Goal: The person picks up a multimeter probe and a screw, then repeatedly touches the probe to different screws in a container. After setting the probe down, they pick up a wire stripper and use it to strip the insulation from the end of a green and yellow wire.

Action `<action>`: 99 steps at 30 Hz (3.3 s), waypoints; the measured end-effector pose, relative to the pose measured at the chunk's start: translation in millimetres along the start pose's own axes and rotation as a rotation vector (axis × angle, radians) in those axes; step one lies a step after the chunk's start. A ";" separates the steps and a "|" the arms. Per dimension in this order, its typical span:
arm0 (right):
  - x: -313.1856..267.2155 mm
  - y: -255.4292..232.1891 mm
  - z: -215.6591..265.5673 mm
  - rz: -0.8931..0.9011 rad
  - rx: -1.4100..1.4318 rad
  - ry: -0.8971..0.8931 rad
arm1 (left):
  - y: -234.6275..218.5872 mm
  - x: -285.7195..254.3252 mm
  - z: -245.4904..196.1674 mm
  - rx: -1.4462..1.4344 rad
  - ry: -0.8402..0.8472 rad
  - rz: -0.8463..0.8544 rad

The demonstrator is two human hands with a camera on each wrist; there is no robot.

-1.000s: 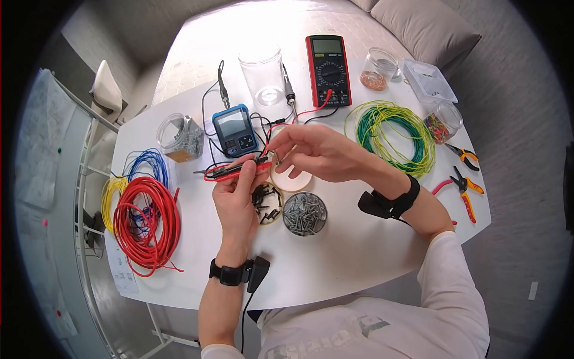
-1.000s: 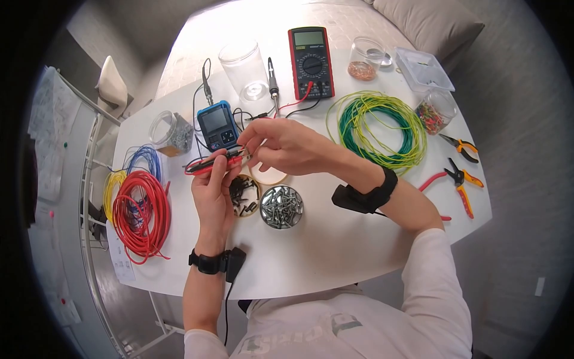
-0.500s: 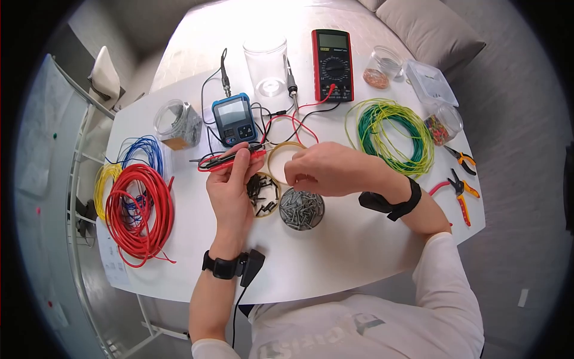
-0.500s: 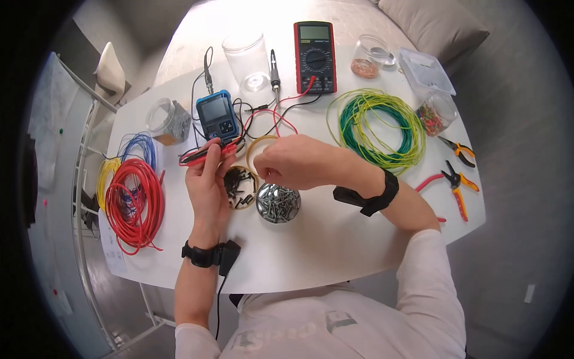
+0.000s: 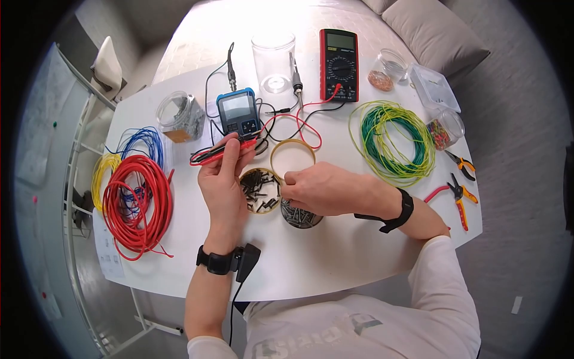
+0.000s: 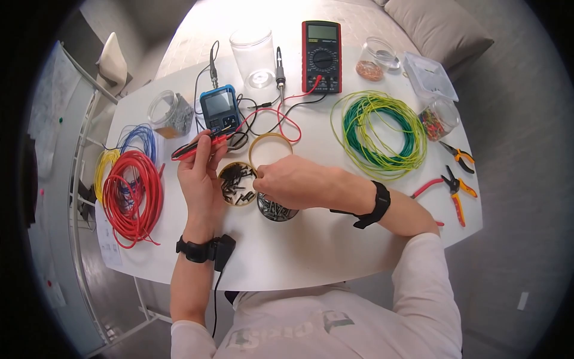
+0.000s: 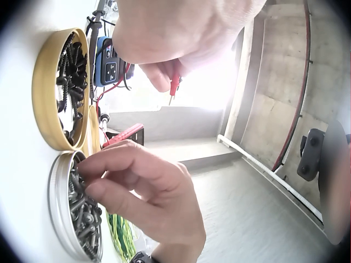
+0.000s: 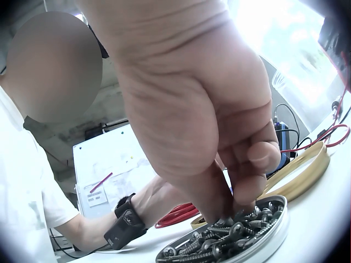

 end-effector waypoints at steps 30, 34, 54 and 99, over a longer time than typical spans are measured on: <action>54.0 -26.6 -35.3 -0.311 -0.087 0.026 | -34.3 27.4 -19.7 -0.346 0.008 -0.012; 83.5 -25.3 -49.5 -0.228 -0.203 -0.031 | -45.3 32.5 -20.2 -0.443 0.000 -0.016; 37.3 -46.2 -36.7 -0.119 -0.183 0.162 | -19.8 15.3 -20.7 -0.358 -0.053 0.083; -2.3 -0.6 15.2 -0.023 -0.089 -0.047 | 7.4 -10.9 6.7 0.005 -0.129 0.125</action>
Point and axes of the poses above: each hand's wrist, its own x-axis towards the middle knuckle, its own y-axis out of the palm, z = x × y, the point moved 3 cm from there along x, towards the middle knuckle, and after that the axes turned 4 degrees about x, right-handed, at the moved point
